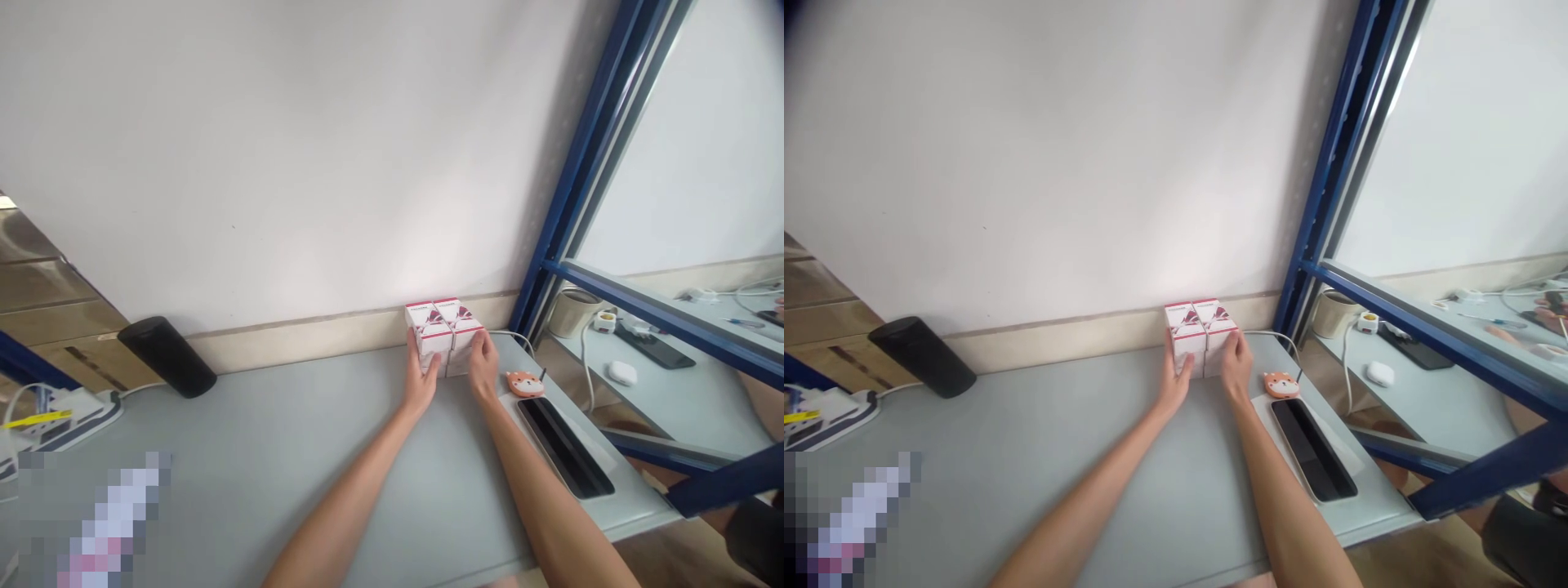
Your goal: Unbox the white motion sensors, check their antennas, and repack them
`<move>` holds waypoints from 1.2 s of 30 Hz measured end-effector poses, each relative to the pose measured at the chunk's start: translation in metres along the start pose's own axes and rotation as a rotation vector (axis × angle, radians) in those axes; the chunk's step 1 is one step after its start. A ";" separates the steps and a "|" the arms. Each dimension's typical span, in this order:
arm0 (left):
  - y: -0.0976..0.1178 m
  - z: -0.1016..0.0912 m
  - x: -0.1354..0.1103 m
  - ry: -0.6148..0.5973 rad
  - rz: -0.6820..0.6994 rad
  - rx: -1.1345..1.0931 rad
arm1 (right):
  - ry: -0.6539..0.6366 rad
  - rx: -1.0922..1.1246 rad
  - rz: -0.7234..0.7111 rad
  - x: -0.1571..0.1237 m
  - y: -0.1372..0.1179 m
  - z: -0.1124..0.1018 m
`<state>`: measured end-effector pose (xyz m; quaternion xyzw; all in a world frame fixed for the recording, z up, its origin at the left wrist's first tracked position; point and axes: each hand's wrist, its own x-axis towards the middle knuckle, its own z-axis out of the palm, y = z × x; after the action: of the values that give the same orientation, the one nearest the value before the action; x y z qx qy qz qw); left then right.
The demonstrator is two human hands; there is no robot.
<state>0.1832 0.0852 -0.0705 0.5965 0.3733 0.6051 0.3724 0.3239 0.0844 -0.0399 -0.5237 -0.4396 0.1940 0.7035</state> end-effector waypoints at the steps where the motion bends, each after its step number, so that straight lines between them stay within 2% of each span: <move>1: 0.000 0.000 0.000 0.005 -0.004 0.004 | 0.008 -0.008 -0.003 -0.001 0.000 0.001; 13: 0.013 0.000 0.000 0.002 -0.065 0.032 | 0.013 -0.005 -0.043 -0.010 -0.009 0.007; 23: 0.009 0.009 -0.002 0.020 -0.054 0.071 | -0.010 -0.022 -0.077 0.000 -0.001 0.003; 28: 0.007 0.005 0.004 0.005 -0.046 0.072 | 0.083 -0.094 -0.059 -0.005 0.004 0.006; 36: 0.015 0.009 -0.006 0.113 -0.003 0.111 | 0.066 -0.131 -0.095 -0.007 0.002 0.004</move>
<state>0.1919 0.0735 -0.0596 0.5804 0.4276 0.6158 0.3179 0.3169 0.0822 -0.0448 -0.5533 -0.4523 0.1138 0.6902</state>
